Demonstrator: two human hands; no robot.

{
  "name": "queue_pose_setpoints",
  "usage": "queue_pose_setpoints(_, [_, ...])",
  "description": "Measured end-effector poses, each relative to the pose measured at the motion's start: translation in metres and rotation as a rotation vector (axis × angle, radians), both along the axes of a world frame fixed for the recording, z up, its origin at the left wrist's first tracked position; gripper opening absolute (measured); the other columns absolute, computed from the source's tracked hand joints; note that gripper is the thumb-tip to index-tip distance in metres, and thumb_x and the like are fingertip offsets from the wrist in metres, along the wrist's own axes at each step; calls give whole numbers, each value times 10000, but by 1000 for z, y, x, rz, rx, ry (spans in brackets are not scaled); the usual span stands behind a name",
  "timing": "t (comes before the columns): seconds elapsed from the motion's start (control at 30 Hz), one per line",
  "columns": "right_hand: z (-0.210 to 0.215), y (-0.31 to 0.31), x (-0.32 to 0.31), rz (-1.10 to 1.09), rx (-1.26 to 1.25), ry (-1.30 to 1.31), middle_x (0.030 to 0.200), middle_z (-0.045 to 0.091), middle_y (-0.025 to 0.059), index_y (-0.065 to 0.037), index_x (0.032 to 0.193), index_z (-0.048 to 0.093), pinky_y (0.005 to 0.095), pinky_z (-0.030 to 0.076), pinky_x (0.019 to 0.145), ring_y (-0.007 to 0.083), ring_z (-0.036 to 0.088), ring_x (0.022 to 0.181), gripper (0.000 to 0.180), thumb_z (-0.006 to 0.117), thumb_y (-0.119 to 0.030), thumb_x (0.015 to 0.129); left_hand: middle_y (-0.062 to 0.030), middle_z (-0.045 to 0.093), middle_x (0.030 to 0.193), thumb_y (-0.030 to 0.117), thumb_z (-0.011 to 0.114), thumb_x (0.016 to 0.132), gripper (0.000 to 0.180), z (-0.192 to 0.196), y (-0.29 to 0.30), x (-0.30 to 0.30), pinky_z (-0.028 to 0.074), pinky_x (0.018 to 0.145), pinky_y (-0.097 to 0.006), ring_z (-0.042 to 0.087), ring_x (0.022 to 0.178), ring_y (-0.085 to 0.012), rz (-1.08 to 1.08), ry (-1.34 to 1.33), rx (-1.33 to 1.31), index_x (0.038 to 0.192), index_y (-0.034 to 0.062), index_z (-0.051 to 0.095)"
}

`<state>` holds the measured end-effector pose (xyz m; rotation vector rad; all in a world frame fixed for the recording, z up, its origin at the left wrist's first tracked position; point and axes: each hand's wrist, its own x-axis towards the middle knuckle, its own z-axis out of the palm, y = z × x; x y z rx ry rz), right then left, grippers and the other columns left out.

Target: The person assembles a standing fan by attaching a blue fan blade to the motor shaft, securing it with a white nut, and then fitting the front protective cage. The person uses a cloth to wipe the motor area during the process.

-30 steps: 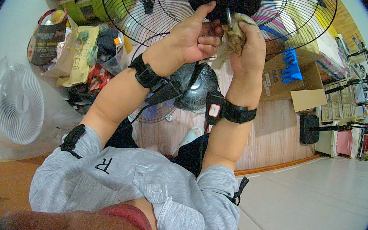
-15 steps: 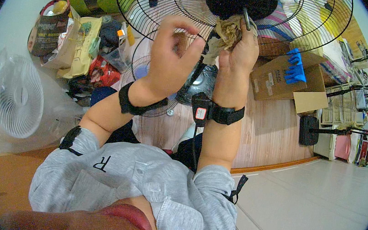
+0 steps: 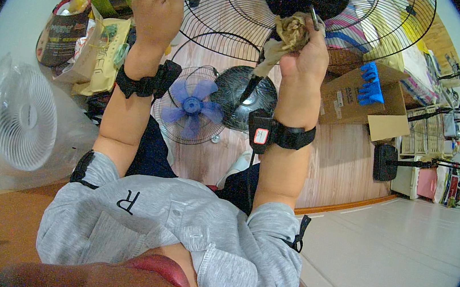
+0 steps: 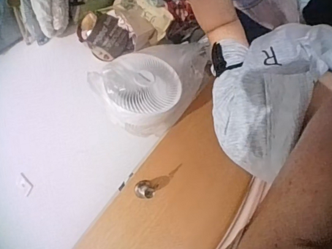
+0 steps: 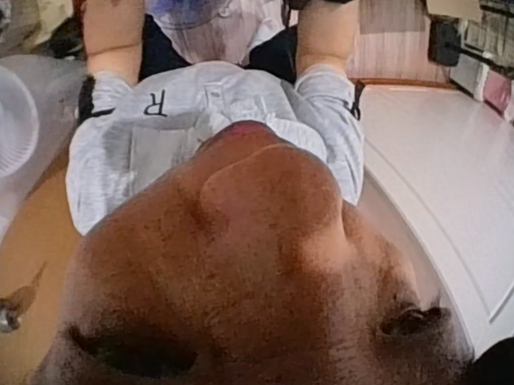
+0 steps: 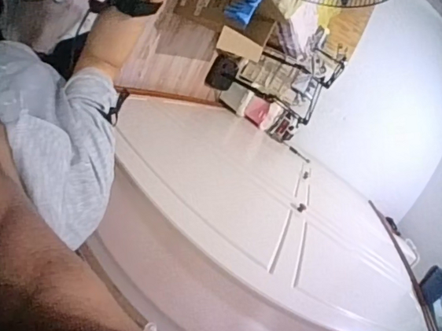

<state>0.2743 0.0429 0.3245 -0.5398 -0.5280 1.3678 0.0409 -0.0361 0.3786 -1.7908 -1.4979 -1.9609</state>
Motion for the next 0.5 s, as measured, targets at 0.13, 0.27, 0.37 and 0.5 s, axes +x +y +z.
queue_pose_setpoints(0.13, [10,5,9,48,-65,-134,1057,699,132,-3,1106,639,470,597,875,300,691,976,249,544,-225,1047,-168,720,848,259,540,1082,360,-2,-3,2,518,646,-406,685,742,-325,65,46,-32,954,-28,714])
queue_pose_setpoints(0.27, [13,1,15,94,-126,-114,1046,699,135,-7,1113,637,499,594,871,312,690,968,243,539,-213,1032,-167,694,804,263,536,1086,379,-4,-1,6,510,647,-401,678,730,-325,49,-16,41,926,-38,700])
queue_pose_setpoints(0.37, [1,-10,10,111,-131,-59,1095,688,145,-6,1162,622,501,591,876,319,678,1014,239,534,-181,1024,-167,698,811,263,538,1085,374,-4,2,9,511,653,-405,680,740,-335,-30,-29,126,932,-37,702])
queue_pose_setpoints(0.5, [-6,-10,3,164,-53,123,1089,676,137,-2,1157,619,480,582,875,313,668,1009,217,525,-157,1039,-164,720,839,275,539,1086,378,-2,1,9,528,665,-393,706,766,-316,-63,-48,80,944,-29,715])
